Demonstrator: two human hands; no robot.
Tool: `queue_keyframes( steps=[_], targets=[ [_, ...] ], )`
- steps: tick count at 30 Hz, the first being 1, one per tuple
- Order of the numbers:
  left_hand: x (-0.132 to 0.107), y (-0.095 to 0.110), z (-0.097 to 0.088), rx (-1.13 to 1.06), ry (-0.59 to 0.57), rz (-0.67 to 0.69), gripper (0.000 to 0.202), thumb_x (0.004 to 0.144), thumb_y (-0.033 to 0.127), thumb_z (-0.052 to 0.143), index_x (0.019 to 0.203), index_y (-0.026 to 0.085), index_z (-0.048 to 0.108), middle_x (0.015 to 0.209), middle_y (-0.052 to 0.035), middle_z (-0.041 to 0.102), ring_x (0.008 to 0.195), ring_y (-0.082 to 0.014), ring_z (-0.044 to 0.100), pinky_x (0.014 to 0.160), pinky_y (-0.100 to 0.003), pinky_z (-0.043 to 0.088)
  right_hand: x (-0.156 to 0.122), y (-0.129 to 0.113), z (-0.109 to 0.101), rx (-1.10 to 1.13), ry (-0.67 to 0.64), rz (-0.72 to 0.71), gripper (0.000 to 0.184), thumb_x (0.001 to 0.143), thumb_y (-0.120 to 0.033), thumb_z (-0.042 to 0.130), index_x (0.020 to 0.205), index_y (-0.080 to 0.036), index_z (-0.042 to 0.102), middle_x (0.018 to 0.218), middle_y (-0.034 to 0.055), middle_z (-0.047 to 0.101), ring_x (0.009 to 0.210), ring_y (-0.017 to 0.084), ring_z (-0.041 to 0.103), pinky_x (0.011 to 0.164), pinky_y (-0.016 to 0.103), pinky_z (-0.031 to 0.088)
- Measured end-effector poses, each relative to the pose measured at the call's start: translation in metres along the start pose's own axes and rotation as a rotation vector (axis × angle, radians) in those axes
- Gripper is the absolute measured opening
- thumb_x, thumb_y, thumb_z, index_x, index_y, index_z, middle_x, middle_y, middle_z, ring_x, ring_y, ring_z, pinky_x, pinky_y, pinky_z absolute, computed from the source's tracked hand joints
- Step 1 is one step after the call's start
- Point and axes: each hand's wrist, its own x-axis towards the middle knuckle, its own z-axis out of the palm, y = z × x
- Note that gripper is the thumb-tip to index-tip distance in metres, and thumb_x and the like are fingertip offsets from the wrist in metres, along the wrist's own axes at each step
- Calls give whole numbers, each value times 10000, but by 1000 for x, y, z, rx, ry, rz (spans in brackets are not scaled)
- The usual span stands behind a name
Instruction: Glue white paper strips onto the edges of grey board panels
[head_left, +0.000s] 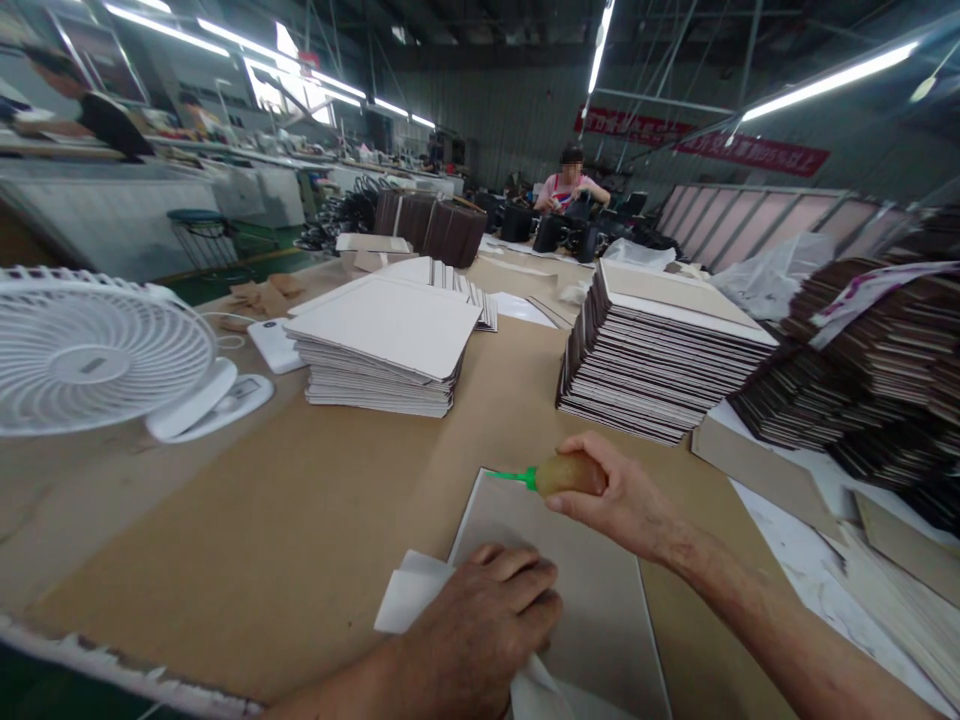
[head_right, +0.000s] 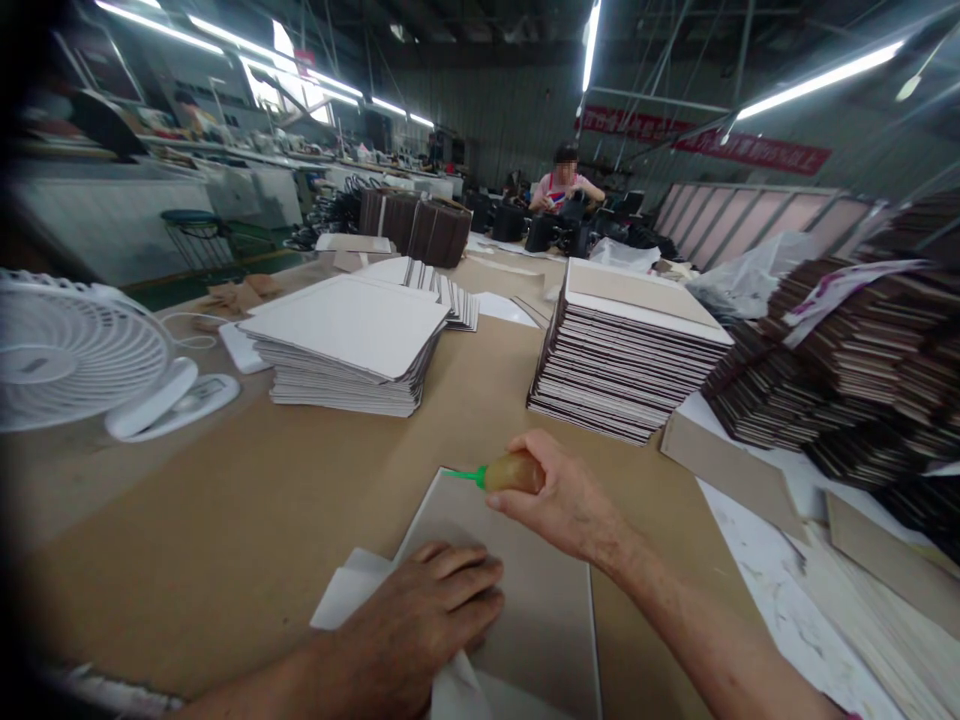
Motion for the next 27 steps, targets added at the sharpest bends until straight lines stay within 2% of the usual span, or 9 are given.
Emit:
queue_keyframes(
  steps=[8,14,18,27],
  targets=[
    [-2,-1,2,15,-5,12,349,900,288,484,1232,182,479,1379,-37,474,1242,-234,382,1012,-413,318,8,-11,2,-94,28,-128,254,779,-300,659,997,-217,559,885,-10,599,765,154,552,656,268,406],
    [-2,-4,4,-3,26,23,387,886,303,515,1254,193,471,1370,-47,481,1227,-246,406,1003,-418,325,18,-20,2,-185,11,-192,203,789,-269,646,967,-207,571,852,-15,571,742,144,519,649,260,371],
    [-3,-4,-1,-1,-10,29,402,873,313,543,1250,193,468,1365,-43,483,1236,-242,403,997,-401,343,25,-30,1,-253,6,-236,197,777,-261,652,949,-203,574,820,-18,557,698,135,498,627,255,345],
    [-1,-6,5,21,-19,44,424,870,347,549,1248,174,463,1381,-59,462,1227,-262,398,1000,-417,333,47,-65,-8,-468,-82,-278,166,756,-300,652,862,-192,585,774,-14,587,643,122,478,555,247,260]
  ],
)
